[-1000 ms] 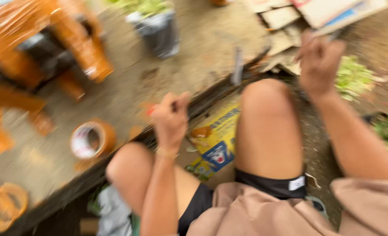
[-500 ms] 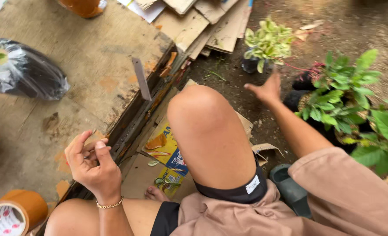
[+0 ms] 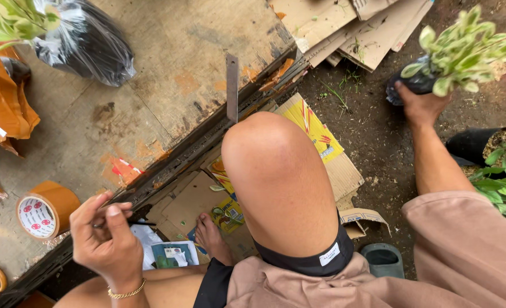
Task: The person wraps the base of potted plants with orange packing tape. They pull tape from a roll, wrap it around the pot, and cut it with a knife. The wrapped plants are placed on a wooden table.
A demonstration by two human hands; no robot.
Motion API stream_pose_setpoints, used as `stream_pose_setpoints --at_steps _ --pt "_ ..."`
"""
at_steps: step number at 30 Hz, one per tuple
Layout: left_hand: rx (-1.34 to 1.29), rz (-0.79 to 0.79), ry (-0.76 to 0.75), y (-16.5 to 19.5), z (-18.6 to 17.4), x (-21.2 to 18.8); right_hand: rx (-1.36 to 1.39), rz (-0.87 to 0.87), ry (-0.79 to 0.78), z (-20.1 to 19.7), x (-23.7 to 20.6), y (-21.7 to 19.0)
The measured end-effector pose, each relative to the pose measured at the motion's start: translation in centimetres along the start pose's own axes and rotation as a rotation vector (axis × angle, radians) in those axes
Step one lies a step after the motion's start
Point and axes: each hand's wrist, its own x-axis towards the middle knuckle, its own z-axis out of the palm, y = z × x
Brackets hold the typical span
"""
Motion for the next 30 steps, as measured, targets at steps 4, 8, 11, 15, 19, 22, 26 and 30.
stream_pose_setpoints --at_steps 4,8,11,15,19,22,26,30 --pt "-0.051 0.007 0.024 0.5 -1.4 -0.8 0.179 0.032 0.121 -0.2 0.3 1.3" --pt "-0.077 -0.008 -0.034 3.0 -2.7 -1.0 0.533 0.057 0.165 -2.4 -0.6 0.4" --pt "-0.052 -0.049 -0.257 6.2 -4.2 -1.0 0.844 -0.033 0.034 -5.1 -0.9 -2.3" --pt "0.101 0.071 -0.504 9.8 -6.3 -0.9 0.959 -0.156 -0.170 -8.2 0.0 -8.0" --pt "-0.007 0.106 -0.619 10.9 -7.6 -0.5 1.224 -0.265 -0.438 -9.6 0.2 -16.9" --pt "-0.167 0.044 -0.623 9.7 -6.7 0.6 1.312 -0.129 -0.673 -9.1 -1.5 -25.7" --pt "-0.178 0.316 -0.560 7.0 -3.7 3.0 1.174 -0.251 -0.952 -9.3 -7.0 -37.6" --pt "-0.198 0.720 -0.305 3.7 -2.3 4.6 0.888 -0.592 -1.171 -7.7 -14.3 -47.5"
